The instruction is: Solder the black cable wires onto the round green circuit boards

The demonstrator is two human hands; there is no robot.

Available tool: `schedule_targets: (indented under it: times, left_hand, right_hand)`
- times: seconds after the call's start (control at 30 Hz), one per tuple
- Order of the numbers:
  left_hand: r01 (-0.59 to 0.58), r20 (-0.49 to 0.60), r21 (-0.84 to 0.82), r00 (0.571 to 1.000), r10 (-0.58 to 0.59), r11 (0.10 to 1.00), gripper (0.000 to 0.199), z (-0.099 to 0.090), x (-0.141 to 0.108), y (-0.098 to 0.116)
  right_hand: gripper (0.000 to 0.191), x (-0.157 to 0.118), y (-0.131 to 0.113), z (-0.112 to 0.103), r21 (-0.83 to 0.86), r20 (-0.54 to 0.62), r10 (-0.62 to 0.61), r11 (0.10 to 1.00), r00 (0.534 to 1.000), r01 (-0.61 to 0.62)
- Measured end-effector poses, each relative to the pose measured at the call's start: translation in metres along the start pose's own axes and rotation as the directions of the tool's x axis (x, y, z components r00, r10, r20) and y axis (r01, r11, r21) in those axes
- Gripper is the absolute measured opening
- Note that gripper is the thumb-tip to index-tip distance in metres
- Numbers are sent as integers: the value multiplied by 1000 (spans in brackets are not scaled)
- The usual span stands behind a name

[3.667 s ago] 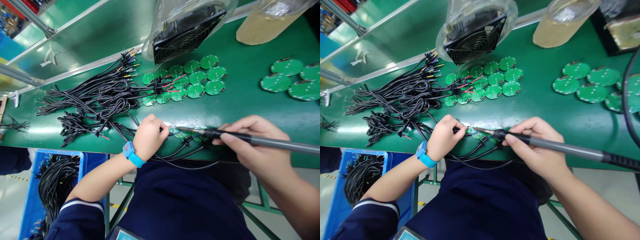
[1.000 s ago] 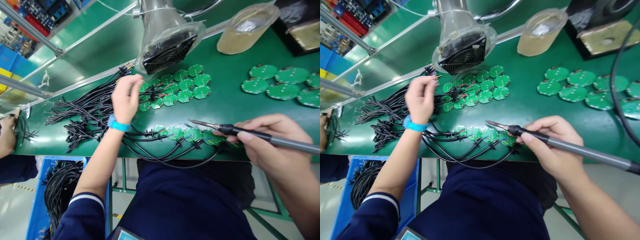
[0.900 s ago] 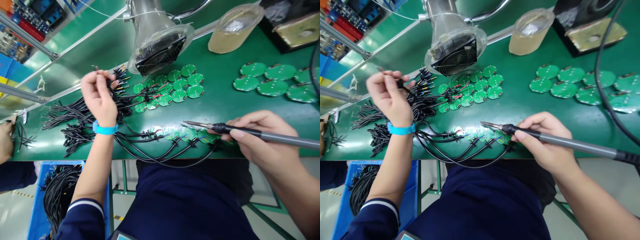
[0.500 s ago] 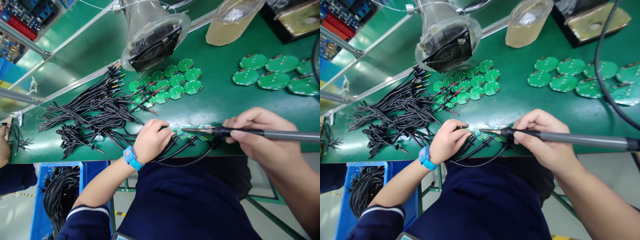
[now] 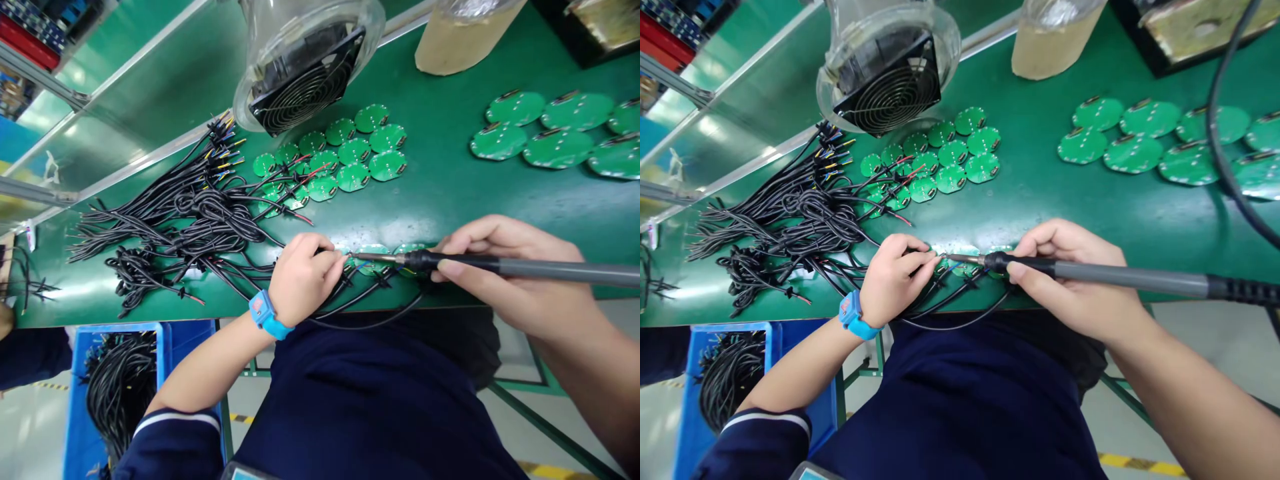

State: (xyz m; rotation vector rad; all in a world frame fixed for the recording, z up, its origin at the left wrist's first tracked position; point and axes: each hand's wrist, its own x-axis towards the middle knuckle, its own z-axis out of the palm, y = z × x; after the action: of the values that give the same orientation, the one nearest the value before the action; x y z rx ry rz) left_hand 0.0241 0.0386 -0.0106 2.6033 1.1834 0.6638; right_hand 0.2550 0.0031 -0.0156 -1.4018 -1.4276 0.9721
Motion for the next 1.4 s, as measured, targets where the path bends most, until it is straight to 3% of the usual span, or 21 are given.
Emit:
schedule_targets:
  times: [0.47, 0.63, 0.83, 1.1, 1.4]
  left_hand:
    - [33, 75, 32, 997, -35, 999, 26, -1, 3, 2]
    - [25, 73, 35, 997, -28, 999, 26, -1, 3, 2]
    - [45, 78, 12, 996, -46, 999, 24, -2, 3, 3]
    - [179, 98, -44, 980, -174, 983, 15, -4, 9, 12]
    - [310, 264, -31, 919, -292, 950, 14, -10, 24, 17]
  right_hand:
    - [18, -4, 5, 0, 29, -7, -10, 1000, 1000, 11]
    - [19, -6, 8, 1, 144, -90, 8, 990, 996, 5]
    - [17, -5, 4, 3, 35, -55, -22, 999, 998, 24]
    - [18, -4, 2, 3, -21, -19, -23, 1000, 1000, 22]
    - [15, -3, 1, 2, -74, 21, -92, 993, 996, 93]
